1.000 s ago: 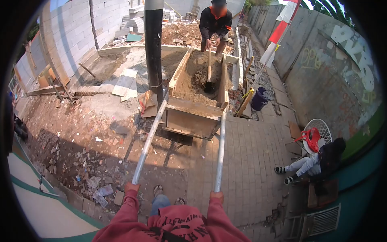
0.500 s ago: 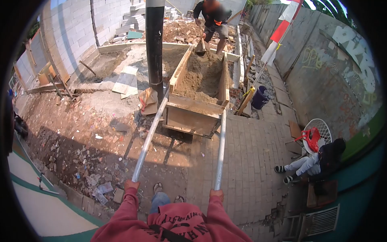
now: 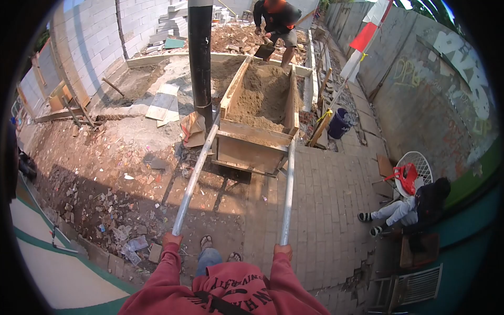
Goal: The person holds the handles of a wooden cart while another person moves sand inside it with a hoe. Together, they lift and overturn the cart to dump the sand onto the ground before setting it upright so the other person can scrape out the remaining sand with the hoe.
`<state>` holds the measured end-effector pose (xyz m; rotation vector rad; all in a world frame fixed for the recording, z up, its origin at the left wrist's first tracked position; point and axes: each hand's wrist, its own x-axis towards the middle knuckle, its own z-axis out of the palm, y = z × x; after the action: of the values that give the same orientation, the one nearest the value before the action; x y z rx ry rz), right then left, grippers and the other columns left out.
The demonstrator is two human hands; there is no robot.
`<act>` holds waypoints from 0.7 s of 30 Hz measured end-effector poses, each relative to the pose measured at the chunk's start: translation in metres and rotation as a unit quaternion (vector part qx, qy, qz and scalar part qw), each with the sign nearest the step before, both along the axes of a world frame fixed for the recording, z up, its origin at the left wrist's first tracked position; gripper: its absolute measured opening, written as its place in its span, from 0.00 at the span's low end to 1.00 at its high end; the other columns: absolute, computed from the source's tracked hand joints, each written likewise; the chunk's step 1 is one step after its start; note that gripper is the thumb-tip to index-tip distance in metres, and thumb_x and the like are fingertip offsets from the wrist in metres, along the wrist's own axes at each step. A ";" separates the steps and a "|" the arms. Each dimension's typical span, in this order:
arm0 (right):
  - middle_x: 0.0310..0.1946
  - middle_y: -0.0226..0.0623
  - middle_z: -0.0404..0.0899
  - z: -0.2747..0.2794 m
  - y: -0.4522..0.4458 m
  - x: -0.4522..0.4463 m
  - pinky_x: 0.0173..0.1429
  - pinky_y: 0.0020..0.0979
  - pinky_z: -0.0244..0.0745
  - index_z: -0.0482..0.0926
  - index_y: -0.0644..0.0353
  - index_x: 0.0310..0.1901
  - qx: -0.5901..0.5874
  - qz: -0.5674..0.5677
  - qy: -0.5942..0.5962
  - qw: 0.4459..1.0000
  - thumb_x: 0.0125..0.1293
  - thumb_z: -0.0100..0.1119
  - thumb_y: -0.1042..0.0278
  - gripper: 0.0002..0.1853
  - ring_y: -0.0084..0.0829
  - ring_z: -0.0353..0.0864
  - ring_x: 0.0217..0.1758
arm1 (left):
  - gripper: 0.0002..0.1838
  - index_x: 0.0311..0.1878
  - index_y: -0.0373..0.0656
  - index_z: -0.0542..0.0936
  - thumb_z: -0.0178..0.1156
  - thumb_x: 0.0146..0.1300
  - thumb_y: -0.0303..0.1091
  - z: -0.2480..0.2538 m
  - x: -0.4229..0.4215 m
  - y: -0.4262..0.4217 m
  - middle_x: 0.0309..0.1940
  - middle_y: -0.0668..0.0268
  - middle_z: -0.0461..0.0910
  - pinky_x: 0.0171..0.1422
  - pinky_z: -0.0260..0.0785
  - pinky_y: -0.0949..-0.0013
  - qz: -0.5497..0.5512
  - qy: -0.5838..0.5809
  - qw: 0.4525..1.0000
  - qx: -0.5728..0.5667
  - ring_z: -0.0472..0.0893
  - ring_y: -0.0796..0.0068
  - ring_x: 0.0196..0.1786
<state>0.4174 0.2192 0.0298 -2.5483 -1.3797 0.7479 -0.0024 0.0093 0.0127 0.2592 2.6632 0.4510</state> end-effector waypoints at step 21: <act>0.45 0.62 0.83 0.003 -0.001 -0.001 0.55 0.50 0.77 0.84 0.68 0.44 0.001 0.005 -0.003 1.000 0.52 0.64 0.59 0.22 0.58 0.83 0.52 | 0.26 0.44 0.40 0.87 0.71 0.44 0.48 0.000 0.000 0.000 0.40 0.47 0.86 0.51 0.78 0.50 -0.002 -0.009 1.000 0.002 0.86 0.45 0.46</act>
<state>0.4169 0.2184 0.0331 -2.5472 -1.3957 0.7406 -0.0022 0.0095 0.0129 0.2612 2.6431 0.4556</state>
